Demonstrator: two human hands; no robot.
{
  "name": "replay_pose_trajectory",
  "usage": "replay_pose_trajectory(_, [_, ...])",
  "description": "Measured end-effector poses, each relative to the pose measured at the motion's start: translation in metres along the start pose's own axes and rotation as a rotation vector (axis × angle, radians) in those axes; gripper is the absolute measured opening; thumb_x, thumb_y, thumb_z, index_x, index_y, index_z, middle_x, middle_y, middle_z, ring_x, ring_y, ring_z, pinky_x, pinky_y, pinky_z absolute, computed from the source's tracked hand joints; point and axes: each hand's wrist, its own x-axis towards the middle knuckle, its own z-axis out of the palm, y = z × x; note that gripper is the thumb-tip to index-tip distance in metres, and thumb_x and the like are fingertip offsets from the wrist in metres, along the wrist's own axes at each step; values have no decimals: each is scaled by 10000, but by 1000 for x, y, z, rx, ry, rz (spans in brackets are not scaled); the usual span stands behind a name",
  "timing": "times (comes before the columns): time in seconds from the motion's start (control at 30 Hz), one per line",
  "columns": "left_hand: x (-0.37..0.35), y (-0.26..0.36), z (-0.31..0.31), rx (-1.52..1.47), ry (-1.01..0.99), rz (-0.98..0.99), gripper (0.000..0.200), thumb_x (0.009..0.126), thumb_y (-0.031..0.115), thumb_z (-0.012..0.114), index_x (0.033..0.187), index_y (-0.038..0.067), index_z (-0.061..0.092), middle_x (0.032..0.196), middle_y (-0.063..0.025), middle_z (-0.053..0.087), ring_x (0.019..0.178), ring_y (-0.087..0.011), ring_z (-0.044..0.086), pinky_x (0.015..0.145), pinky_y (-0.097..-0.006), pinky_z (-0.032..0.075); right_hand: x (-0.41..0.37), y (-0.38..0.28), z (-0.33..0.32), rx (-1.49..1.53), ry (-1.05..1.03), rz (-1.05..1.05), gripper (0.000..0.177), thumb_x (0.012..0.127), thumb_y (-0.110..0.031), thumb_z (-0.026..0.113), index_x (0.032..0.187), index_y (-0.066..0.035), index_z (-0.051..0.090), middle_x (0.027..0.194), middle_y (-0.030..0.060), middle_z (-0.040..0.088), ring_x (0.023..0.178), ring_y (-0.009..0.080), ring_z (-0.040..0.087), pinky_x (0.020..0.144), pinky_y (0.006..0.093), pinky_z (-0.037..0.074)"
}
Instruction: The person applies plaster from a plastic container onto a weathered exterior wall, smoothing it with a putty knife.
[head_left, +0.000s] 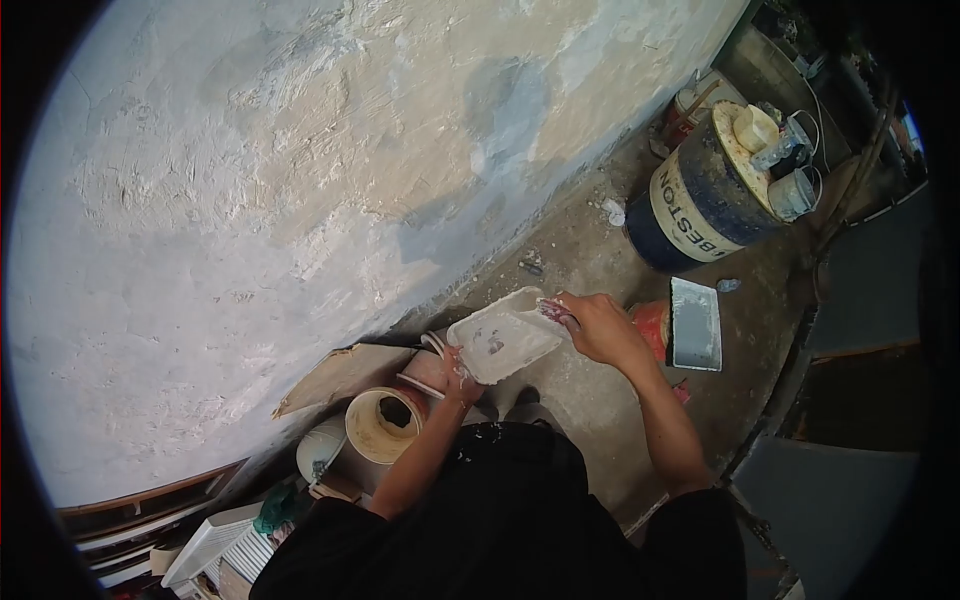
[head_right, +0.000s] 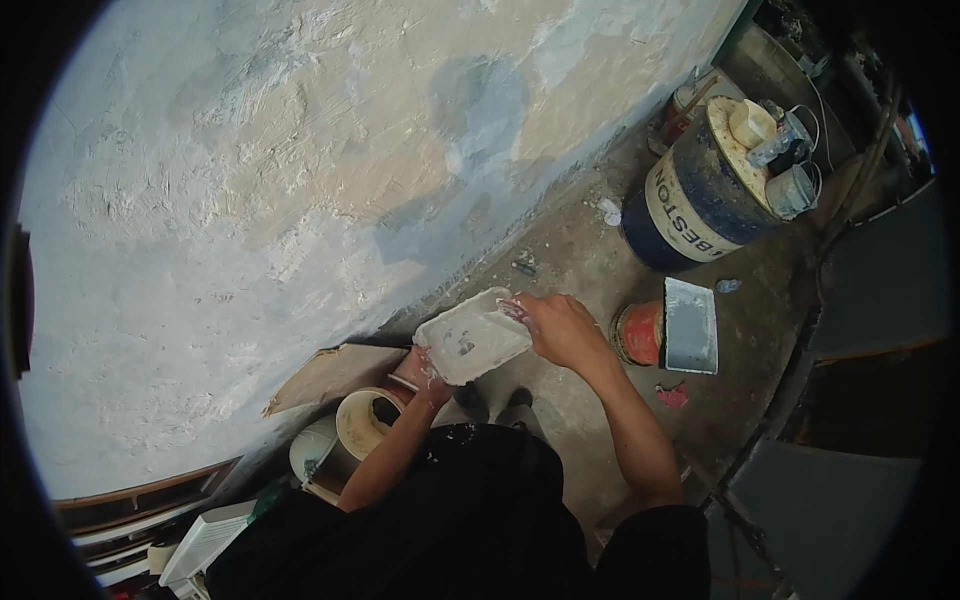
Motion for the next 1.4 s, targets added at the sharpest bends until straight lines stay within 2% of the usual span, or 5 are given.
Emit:
replay_pose_trajectory(0.27, [9,-50,22,-71,-45,-2,659,779,371,402,1360,60,403,1302,-143,513,1157,-336,529,997,-474,414,-29,22,0,-336,-76,183,264,731,31,514,991,48,550,715,293,609,754,456,616,739,510,480])
replay_pose_trajectory(0.4, [11,-66,32,-114,-61,32,645,777,312,389,1373,68,402,1332,-111,490,1190,-296,498,1024,-438,372,-28,48,-4,-231,-42,188,234,726,15,536,952,66,572,770,304,612,785,469,609,752,513,477])
replay_pose_trajectory(0.53, [14,-78,30,-146,151,-26,653,776,296,395,1387,65,391,1348,-107,479,1212,-284,478,1045,-416,347,-26,71,-13,-121,-33,219,169,732,-19,554,862,77,604,826,303,619,822,463,611,764,509,476])
replay_pose_trajectory(0.77, [20,-90,47,-75,-86,192,659,774,296,397,1385,48,396,1355,-120,474,1214,-280,476,1048,-398,344,-27,88,-22,109,-140,342,165,671,-103,619,738,47,637,715,272,617,753,417,628,707,464,482])
replay_pose_trajectory(1.4, [17,-92,63,-71,-82,203,572,826,255,385,1366,67,399,1346,-94,480,1223,-253,474,1055,-377,337,-20,73,23,460,-219,205,288,685,-34,616,962,49,628,761,163,658,674,185,635,634,325,492])
